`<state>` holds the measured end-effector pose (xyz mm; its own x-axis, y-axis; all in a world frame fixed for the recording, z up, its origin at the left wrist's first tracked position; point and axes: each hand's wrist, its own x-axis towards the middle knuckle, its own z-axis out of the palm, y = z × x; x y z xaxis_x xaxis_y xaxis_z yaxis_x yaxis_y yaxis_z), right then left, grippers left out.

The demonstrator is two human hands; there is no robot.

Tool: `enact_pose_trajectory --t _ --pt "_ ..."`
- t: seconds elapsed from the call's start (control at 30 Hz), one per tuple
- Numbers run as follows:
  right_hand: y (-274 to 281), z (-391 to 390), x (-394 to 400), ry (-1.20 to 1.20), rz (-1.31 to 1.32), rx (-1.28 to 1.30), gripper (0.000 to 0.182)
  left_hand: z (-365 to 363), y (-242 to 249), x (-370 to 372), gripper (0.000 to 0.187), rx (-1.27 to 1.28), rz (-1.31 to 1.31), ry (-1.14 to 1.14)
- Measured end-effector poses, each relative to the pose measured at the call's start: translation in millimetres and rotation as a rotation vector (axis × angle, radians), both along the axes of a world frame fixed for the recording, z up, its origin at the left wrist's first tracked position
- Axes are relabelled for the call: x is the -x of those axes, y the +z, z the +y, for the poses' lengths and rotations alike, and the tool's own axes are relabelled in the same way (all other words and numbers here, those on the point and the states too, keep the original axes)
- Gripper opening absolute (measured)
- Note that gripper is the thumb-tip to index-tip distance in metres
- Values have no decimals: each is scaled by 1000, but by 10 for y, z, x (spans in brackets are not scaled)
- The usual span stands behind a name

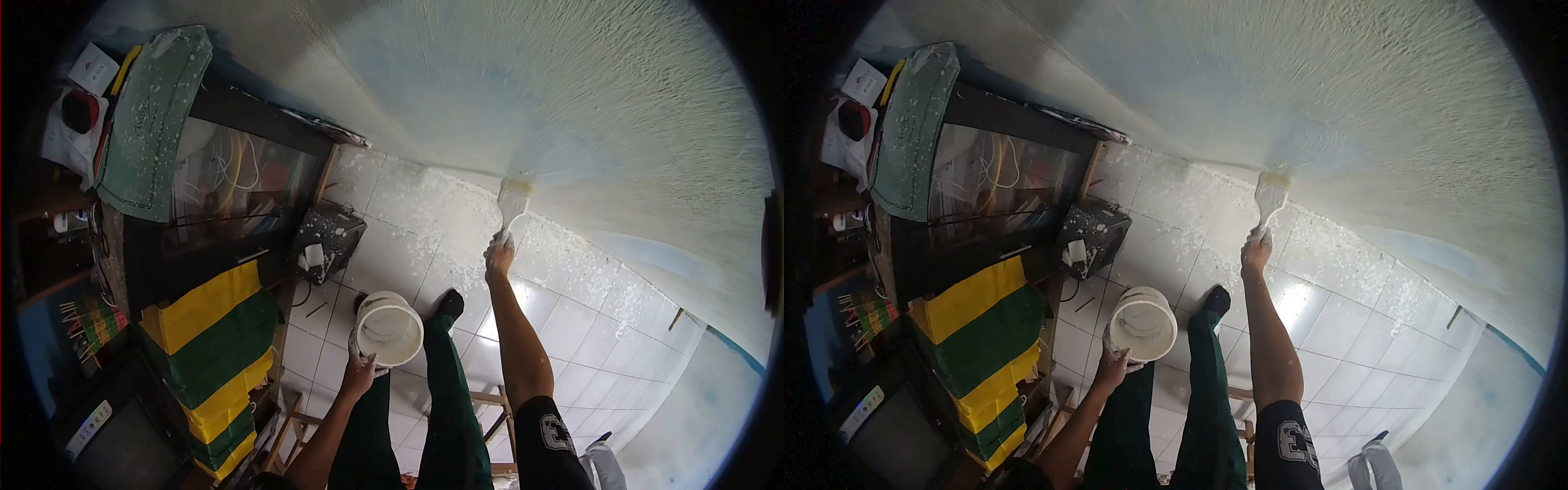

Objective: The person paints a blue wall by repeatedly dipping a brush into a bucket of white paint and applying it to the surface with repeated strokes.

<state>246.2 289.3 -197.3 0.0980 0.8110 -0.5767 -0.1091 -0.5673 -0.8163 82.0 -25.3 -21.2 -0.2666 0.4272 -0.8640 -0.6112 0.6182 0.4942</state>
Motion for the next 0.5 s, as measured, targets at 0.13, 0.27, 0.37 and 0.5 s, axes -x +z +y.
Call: enact_pose_trajectory --t 0.13,0.27,0.37,0.5 --pt "-421 83 -290 5 -22 201 12 48 -22 -89 69 26 -31 0" --pt "-183 569 -289 36 -6 300 13 31 -105 -204 65 -38 -49 -12" --pt "214 865 -106 10 51 314 19 165 47 -256 64 -20 -25 -31" --pt "1175 640 48 20 77 177 28 188 69 -275 63 -41 8 -101"
